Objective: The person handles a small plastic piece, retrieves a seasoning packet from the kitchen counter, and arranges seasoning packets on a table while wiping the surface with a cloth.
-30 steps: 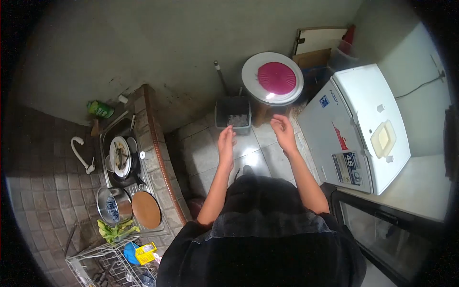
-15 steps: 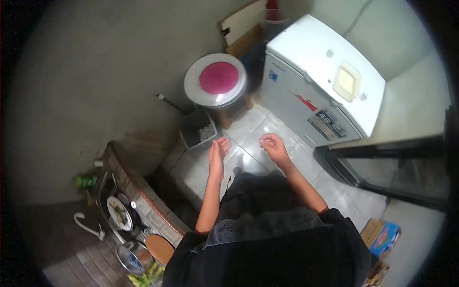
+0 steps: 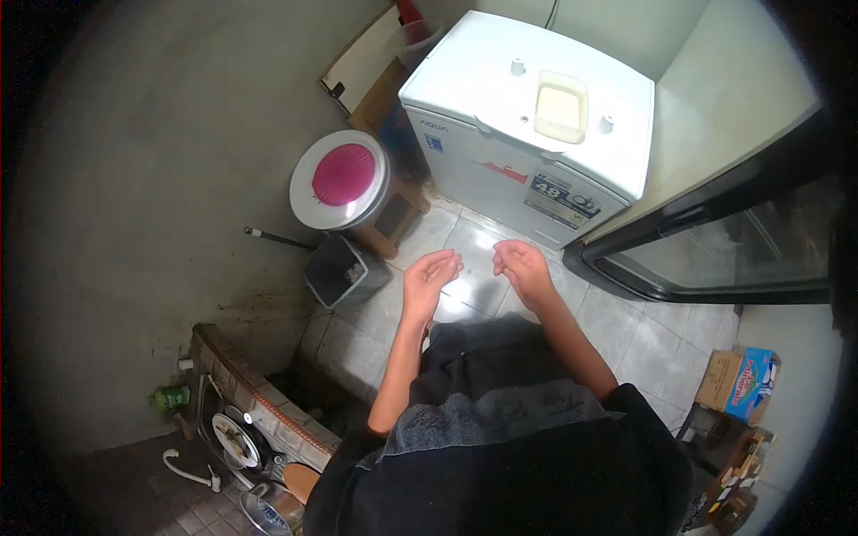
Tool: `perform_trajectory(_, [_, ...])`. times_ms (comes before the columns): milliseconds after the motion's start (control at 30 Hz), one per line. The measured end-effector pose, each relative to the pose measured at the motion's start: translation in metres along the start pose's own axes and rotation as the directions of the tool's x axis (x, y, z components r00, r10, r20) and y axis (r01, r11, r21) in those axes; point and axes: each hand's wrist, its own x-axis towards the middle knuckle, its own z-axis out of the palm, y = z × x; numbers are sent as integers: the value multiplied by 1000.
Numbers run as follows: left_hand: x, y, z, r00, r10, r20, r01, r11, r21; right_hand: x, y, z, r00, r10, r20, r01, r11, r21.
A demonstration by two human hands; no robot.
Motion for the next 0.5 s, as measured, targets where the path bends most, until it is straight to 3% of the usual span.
perform_trajectory(167, [-6, -10, 37, 999, -54, 0, 54, 998, 40, -20, -14, -29, 996, -48, 78, 29, 972, 234])
perform_trajectory(300, [-10, -25, 59, 999, -28, 43, 27, 999, 28, -37, -20, -44, 999, -49, 22, 40, 945, 323])
perform_trajectory(500, [-4, -28, 78, 992, -78, 104, 76, 997, 29, -49, -18, -59, 995, -74, -63, 90, 954, 287])
